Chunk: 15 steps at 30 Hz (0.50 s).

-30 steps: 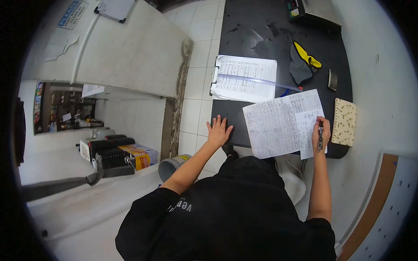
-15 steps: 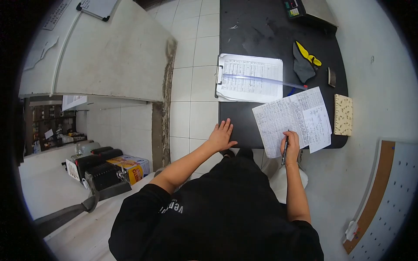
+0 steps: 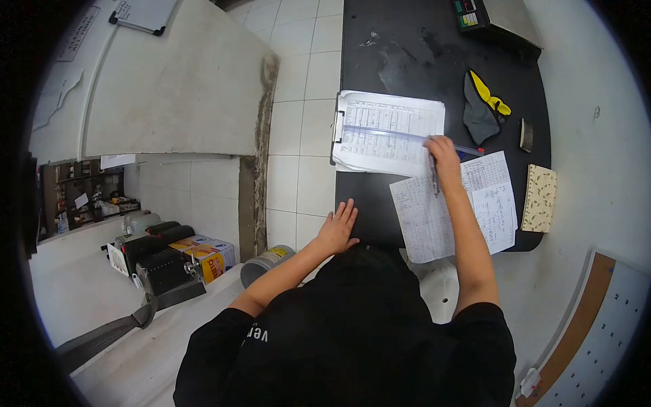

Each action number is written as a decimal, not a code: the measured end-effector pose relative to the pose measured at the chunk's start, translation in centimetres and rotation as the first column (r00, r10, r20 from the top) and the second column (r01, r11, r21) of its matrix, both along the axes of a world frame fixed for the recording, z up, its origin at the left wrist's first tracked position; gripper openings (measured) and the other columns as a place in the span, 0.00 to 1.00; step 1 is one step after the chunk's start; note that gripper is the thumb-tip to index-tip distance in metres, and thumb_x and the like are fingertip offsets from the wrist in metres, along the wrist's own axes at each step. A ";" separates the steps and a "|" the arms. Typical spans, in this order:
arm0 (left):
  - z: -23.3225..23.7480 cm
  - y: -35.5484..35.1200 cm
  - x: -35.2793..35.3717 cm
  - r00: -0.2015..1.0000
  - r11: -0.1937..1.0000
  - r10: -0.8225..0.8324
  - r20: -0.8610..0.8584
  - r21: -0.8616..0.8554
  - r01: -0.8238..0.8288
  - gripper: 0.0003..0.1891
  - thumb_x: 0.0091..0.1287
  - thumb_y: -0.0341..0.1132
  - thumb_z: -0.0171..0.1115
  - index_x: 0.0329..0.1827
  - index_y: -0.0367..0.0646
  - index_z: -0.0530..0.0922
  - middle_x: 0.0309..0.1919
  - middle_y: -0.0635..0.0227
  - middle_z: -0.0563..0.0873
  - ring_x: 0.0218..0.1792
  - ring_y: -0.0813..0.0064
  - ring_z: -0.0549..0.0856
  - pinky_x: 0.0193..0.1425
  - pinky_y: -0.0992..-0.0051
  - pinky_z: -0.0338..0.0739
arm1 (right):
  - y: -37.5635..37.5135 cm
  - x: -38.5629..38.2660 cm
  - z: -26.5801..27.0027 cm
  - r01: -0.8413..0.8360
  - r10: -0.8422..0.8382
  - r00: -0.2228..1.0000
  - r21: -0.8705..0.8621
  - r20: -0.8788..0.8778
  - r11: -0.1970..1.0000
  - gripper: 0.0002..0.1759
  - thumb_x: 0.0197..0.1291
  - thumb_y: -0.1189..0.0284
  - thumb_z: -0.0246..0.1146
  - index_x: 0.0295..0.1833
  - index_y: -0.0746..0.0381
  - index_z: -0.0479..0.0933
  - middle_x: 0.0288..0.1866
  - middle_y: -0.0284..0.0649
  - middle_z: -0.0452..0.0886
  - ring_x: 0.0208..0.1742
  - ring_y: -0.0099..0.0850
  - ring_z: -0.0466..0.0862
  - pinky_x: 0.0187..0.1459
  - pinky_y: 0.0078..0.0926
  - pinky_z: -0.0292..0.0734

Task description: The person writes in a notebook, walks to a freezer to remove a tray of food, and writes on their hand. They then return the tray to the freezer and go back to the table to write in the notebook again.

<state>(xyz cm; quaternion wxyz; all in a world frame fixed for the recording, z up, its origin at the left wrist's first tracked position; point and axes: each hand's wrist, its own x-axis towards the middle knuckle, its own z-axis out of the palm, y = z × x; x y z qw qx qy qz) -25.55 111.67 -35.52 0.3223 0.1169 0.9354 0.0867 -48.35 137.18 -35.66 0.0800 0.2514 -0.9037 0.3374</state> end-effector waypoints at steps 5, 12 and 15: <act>-0.2 -0.8 -0.4 0.997 0.995 0.049 0.058 0.083 -0.054 0.44 0.62 0.54 0.61 0.74 0.39 0.52 0.76 0.53 0.42 0.75 0.53 0.52 0.70 0.52 0.61 | -2.5 -1.4 -1.4 -0.161 0.160 0.987 0.114 0.015 0.980 0.12 0.54 0.77 0.53 0.45 0.59 0.76 0.51 0.38 0.78 0.56 0.39 0.74 0.56 0.31 0.72; -0.2 -1.2 -0.8 0.997 0.994 0.045 0.066 0.099 -0.051 0.41 0.64 0.51 0.59 0.74 0.41 0.53 0.76 0.55 0.43 0.75 0.54 0.53 0.70 0.51 0.62 | -2.1 -1.9 -3.8 -0.112 0.107 0.993 0.138 0.044 0.984 0.14 0.54 0.77 0.53 0.46 0.56 0.76 0.52 0.37 0.78 0.58 0.37 0.74 0.56 0.31 0.74; 0.2 -0.8 -0.8 0.989 0.991 0.082 0.120 0.091 -0.094 0.40 0.65 0.50 0.59 0.75 0.42 0.52 0.77 0.58 0.41 0.76 0.59 0.50 0.72 0.55 0.58 | -2.1 -2.2 -4.6 -0.095 0.092 0.995 0.158 0.027 0.983 0.14 0.55 0.77 0.53 0.46 0.56 0.77 0.52 0.37 0.78 0.59 0.38 0.74 0.57 0.31 0.73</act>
